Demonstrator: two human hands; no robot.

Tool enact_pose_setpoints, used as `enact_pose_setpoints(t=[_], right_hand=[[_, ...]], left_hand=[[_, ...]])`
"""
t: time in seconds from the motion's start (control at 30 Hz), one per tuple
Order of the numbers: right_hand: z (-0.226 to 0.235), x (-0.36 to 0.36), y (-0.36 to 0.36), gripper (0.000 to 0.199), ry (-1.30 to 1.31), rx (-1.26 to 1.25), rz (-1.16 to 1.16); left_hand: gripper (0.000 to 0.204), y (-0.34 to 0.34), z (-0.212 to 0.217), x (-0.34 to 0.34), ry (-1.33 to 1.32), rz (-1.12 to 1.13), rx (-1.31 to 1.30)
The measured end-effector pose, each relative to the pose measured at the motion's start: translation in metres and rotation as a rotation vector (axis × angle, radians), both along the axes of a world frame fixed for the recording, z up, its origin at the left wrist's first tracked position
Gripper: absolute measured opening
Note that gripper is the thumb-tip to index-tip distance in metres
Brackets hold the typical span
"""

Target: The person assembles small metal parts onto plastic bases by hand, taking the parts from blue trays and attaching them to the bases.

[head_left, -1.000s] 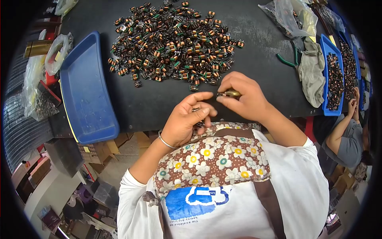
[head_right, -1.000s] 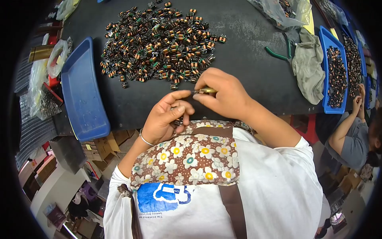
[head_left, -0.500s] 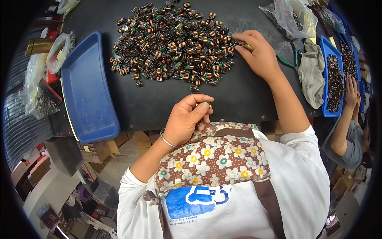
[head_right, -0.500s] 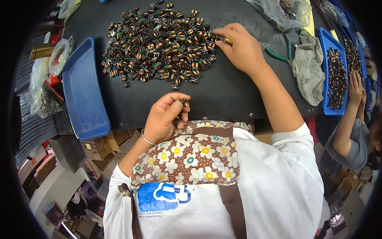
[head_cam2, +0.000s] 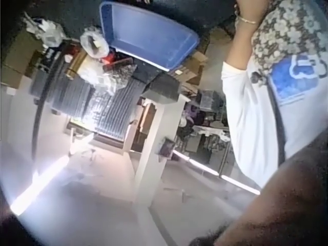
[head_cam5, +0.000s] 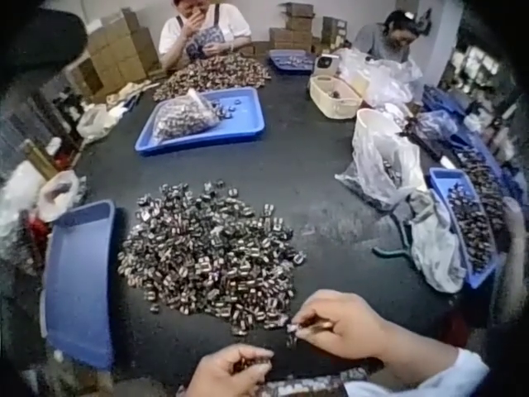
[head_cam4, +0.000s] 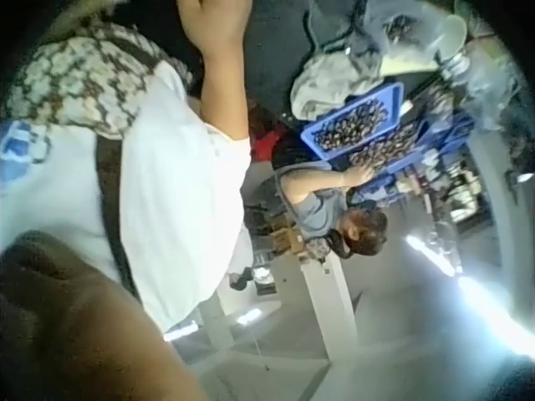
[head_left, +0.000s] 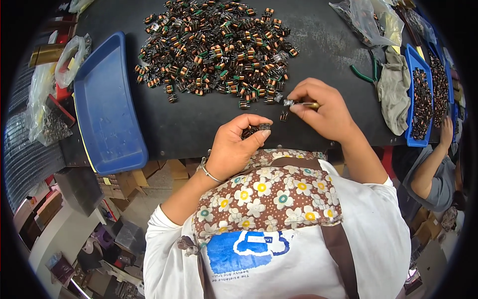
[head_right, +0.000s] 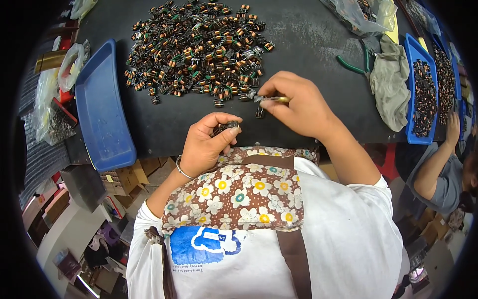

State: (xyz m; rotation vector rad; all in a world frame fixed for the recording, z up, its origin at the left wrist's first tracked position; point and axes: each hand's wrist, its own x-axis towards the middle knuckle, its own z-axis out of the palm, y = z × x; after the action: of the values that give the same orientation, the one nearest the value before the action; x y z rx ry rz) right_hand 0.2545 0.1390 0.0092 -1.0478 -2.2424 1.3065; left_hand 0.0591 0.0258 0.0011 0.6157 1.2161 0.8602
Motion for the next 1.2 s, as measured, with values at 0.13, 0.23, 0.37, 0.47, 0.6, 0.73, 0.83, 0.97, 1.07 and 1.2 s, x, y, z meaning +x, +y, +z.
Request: enact_pose_setpoints(t=[0.13, 0.23, 0.37, 0.47, 0.6, 0.73, 0.83, 0.97, 1.07, 1.2], right_hand=[[0.008, -0.007, -0.012, 0.014, 0.076, -0.128, 0.078], [0.007, -0.012, -0.019, 0.014, 0.126, -0.236, 0.141], [0.005, -0.013, -0.024, 0.012, 0.138, -0.305, 0.087], [0.006, -0.012, -0.026, 0.012, 0.141, -0.387, 0.056], [0.007, -0.013, -0.027, 0.012, 0.120, -0.310, 0.044], [0.011, -0.011, -0.025, 0.012, 0.022, -0.019, 0.097], [0.013, -0.013, -0.034, 0.011, -0.046, 0.041, 0.160], [0.015, -0.021, -0.039, 0.013, -0.148, 0.058, 0.191], [0.021, -0.023, -0.041, 0.015, -0.186, 0.031, 0.209], [0.026, -0.022, -0.038, 0.014, -0.278, 0.137, 0.238]], left_hand=[[0.016, -0.002, -0.002, 0.002, -0.013, 0.031, 0.023], [0.015, -0.002, 0.000, 0.002, -0.036, 0.030, 0.023], [0.014, -0.003, 0.002, 0.001, -0.079, 0.032, -0.014], [0.015, -0.002, 0.003, 0.002, -0.075, 0.017, -0.023], [0.015, -0.002, 0.003, 0.002, -0.041, 0.010, -0.005], [0.014, -0.003, -0.002, 0.004, 0.134, 0.036, 0.058], [0.014, -0.003, -0.005, 0.006, 0.175, 0.079, 0.133], [0.013, -0.002, -0.007, 0.006, 0.337, 0.077, 0.332], [0.014, -0.001, -0.007, 0.004, 0.428, 0.045, 0.372], [0.015, 0.001, -0.005, 0.005, 0.581, -0.019, 0.453]])
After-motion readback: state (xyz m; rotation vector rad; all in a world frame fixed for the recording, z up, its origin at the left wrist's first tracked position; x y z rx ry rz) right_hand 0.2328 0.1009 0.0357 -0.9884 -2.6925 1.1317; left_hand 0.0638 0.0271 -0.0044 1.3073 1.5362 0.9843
